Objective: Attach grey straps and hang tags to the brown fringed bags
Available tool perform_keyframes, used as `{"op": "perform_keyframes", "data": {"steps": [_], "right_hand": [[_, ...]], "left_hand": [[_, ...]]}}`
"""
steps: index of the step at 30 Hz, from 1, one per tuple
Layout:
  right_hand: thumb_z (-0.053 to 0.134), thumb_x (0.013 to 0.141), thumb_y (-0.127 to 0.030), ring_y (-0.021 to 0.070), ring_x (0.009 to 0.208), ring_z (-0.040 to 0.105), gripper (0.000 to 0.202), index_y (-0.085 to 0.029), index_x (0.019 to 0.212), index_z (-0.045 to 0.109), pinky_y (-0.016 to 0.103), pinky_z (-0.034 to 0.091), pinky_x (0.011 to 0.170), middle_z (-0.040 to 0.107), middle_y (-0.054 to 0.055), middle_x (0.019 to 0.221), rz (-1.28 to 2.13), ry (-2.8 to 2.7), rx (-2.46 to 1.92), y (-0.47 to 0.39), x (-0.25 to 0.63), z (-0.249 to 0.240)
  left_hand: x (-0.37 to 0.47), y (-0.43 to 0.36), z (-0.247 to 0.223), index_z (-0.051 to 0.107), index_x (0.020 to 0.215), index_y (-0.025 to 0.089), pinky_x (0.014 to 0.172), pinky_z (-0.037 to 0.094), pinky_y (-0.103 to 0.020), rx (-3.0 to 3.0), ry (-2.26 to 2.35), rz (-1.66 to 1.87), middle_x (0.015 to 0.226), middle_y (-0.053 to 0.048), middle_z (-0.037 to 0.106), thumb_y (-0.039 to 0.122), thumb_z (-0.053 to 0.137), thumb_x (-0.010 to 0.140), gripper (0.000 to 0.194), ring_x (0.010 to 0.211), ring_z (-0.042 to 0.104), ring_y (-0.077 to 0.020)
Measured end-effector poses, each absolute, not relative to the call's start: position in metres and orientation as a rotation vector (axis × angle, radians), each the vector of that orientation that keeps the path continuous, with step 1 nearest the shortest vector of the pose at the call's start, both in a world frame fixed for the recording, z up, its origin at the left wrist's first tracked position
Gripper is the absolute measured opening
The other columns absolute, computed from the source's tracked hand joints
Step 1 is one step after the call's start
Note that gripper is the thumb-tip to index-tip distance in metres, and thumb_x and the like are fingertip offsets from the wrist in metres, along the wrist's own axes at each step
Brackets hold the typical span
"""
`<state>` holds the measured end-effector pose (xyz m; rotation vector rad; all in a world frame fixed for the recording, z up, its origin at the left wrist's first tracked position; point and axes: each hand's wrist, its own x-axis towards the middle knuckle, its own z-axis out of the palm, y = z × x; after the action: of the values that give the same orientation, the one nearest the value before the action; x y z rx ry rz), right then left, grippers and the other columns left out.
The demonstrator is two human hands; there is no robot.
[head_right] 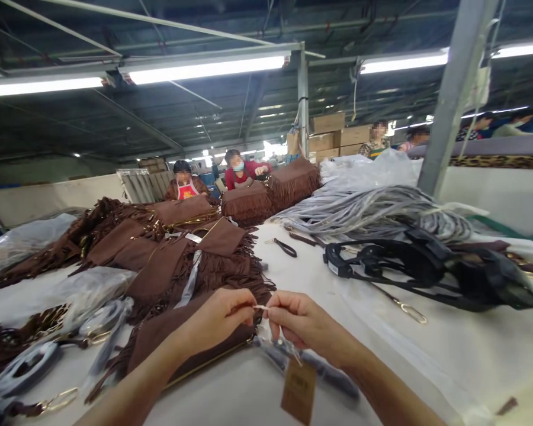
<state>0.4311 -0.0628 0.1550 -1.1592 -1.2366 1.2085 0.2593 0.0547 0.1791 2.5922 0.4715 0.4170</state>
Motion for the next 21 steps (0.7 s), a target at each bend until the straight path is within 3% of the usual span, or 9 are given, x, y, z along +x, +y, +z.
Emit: {"op": "perform_keyframes", "data": {"steps": [3, 7, 10, 14, 18, 21], "right_hand": [[0.057, 0.086, -0.056, 0.0080, 0.047, 0.032, 0.040, -0.017, 0.080, 0.063, 0.020, 0.023, 0.044, 0.051, -0.005, 0.056, 1.053, -1.409, -1.311, -0.057, 0.450, 0.148], [0.052, 0.088, -0.039, 0.0116, 0.053, 0.041, 0.028, -0.017, 0.076, 0.065, 0.023, 0.030, 0.052, 0.050, -0.004, 0.056, 0.807, -1.577, -1.535, -0.042, 0.463, 0.135], [0.055, 0.084, -0.026, 0.0138, 0.065, 0.051, 0.016, -0.018, 0.075, 0.067, 0.023, 0.036, 0.059, 0.060, -0.001, 0.072, 0.744, -1.682, -1.607, -0.034, 0.459, 0.118], [0.062, 0.079, -0.016, 0.0183, 0.087, 0.060, 0.011, -0.021, 0.078, 0.072, 0.025, 0.041, 0.078, 0.065, 0.002, 0.095, 0.689, -1.886, -1.702, -0.032, 0.442, 0.096], [0.061, 0.084, -0.015, 0.0203, 0.087, 0.063, 0.016, -0.024, 0.084, 0.075, 0.026, 0.042, 0.073, 0.067, 0.004, 0.094, 0.480, -2.075, -1.938, -0.029, 0.432, 0.092], [0.063, 0.085, -0.016, 0.0205, 0.085, 0.064, 0.015, -0.025, 0.088, 0.075, 0.025, 0.040, 0.067, 0.070, 0.004, 0.088, 0.361, -2.267, -1.949, -0.021, 0.439, 0.102]], "left_hand": [[0.264, 0.072, 0.137, 0.070, 0.097, 0.020, 0.081, 0.044, -0.027, 2.626, 0.518, 0.361, 0.099, -0.004, 0.073, 0.021, 0.042, 0.092, 0.028, 0.091, 0.063, -0.0189], [0.271, 0.082, 0.107, 0.072, 0.089, 0.020, 0.088, 0.042, -0.033, 2.765, 0.523, 0.205, 0.095, -0.006, 0.072, 0.016, 0.046, 0.087, 0.026, 0.089, 0.060, -0.0211], [0.267, 0.084, 0.101, 0.070, 0.093, 0.019, 0.090, 0.041, -0.033, 2.736, 0.524, 0.204, 0.098, -0.005, 0.069, 0.018, 0.055, 0.080, 0.020, 0.093, 0.056, -0.0213], [0.257, 0.085, 0.097, 0.066, 0.099, 0.018, 0.091, 0.041, -0.031, 2.632, 0.578, 0.262, 0.101, -0.004, 0.064, 0.018, 0.059, 0.075, 0.025, 0.097, 0.051, -0.0205], [0.258, 0.084, 0.097, 0.068, 0.105, 0.020, 0.088, 0.040, -0.030, 2.618, 0.558, 0.236, 0.100, -0.004, 0.062, 0.020, 0.057, 0.078, 0.029, 0.097, 0.050, -0.0209], [0.264, 0.081, 0.101, 0.072, 0.096, 0.022, 0.082, 0.039, -0.030, 2.647, 0.559, 0.187, 0.091, -0.004, 0.061, 0.024, 0.053, 0.083, 0.023, 0.090, 0.052, -0.0206]]}}
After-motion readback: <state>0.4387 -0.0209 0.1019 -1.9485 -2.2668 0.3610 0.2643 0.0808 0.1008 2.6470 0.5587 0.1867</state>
